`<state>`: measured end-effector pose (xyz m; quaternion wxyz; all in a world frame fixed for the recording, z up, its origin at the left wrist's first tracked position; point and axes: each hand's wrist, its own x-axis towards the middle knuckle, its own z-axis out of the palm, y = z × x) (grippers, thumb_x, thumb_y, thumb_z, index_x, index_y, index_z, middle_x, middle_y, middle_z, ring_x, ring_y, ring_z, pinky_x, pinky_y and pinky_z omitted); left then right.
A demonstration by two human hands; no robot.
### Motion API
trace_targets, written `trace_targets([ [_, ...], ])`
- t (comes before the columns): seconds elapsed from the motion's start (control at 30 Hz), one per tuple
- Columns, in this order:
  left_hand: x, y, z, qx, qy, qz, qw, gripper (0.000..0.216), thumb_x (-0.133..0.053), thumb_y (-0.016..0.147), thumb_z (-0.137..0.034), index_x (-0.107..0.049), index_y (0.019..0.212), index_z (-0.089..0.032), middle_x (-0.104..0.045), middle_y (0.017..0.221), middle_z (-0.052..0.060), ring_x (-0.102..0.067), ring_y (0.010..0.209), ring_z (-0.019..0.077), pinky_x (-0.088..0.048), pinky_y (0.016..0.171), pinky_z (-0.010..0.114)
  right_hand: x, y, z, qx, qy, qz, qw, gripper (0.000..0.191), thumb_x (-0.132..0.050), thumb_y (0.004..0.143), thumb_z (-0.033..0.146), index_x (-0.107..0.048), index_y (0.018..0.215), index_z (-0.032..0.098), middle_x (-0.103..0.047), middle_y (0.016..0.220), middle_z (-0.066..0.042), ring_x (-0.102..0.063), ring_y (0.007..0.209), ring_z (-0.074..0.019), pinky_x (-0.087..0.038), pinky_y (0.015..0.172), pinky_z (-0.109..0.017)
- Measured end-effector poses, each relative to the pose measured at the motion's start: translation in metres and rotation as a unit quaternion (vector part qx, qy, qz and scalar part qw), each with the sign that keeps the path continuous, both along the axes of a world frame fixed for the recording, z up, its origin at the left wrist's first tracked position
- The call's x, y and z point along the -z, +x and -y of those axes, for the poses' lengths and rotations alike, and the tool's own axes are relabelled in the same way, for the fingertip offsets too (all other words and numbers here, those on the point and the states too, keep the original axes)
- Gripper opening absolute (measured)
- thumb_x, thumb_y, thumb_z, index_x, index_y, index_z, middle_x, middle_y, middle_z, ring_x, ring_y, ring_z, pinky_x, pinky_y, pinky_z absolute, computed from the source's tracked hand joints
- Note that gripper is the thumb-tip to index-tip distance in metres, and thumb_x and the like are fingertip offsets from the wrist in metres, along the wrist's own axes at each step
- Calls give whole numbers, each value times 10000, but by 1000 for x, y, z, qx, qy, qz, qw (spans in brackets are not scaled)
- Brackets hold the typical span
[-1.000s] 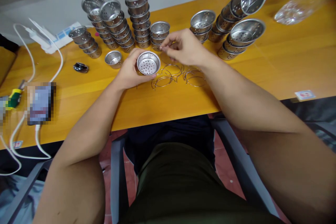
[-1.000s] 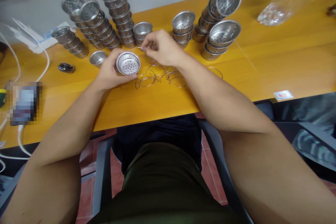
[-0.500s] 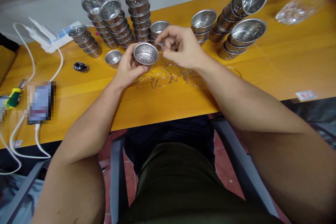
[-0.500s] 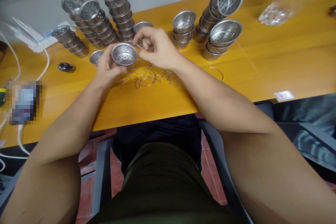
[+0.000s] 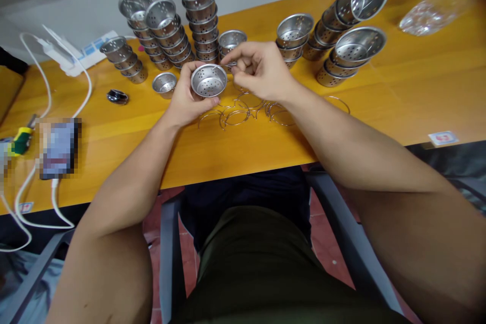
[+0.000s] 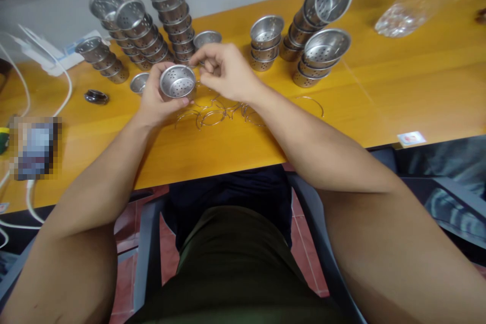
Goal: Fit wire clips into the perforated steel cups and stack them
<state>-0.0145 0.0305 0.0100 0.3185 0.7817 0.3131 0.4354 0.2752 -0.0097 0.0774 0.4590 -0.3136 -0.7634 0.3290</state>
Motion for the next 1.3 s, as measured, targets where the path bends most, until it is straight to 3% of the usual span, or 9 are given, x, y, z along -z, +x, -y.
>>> trace_targets([
  [0.13, 6, -3, -4, 3, 3, 8, 1000, 1362, -1052, 625, -1200, -704, 1608, -324, -820, 1659, 204, -833, 1568, 501, -731, 1339, 698, 2, -3, 1, 15, -4, 23, 1000, 240, -952, 1083, 486, -868, 1237, 323, -555, 782, 35, -534, 717, -223, -618, 780, -450],
  [0.33, 13, -2, -8, 11, 35, 3, 999, 1366, -1071, 673, -1164, -702, 1675, -312, -814, 1652, 221, -804, 1610, 516, -673, 1407, 746, 1, -7, 5, 67, -22, 53, 996, 392, -961, 1104, 704, -840, 1250, 360, -646, 815, -13, -719, 905, -321, -684, 835, -474],
  [0.6, 22, -7, -19, 23, 24, 27, 999, 1331, -1021, 697, -1187, -628, 1684, -385, -766, 1700, 193, -815, 1567, 473, -751, 1297, 695, 4, -6, 2, 64, -6, 48, 997, 425, -921, 1113, 771, -852, 1237, 370, -639, 798, -11, -697, 864, -310, -692, 848, -501],
  [0.77, 18, -1, -15, -4, 32, 19, 999, 1354, -1041, 654, -1193, -687, 1633, -328, -803, 1602, 198, -786, 1607, 501, -657, 1406, 766, 11, -8, 0, 64, 1, 47, 997, 373, -926, 1144, 689, -866, 1271, 343, -690, 831, -16, -746, 891, -297, -721, 886, -480],
  [1.03, 18, 0, -15, 25, 25, 9, 999, 1406, -1065, 605, -1200, -722, 1656, -331, -810, 1652, 196, -829, 1580, 502, -714, 1353, 723, 6, -12, 8, 99, 5, 70, 993, 278, -908, 1159, 573, -879, 1307, 340, -747, 900, -32, -777, 938, -324, -740, 932, -485],
  [1.3, 13, 5, -5, 20, 9, -6, 1000, 1385, -988, 661, -1249, -703, 1674, -349, -791, 1671, 178, -791, 1661, 523, -680, 1400, 744, 5, -12, 7, 93, -11, 63, 994, 403, -887, 1106, 722, -823, 1275, 362, -681, 900, -40, -722, 953, -340, -684, 875, -476],
])
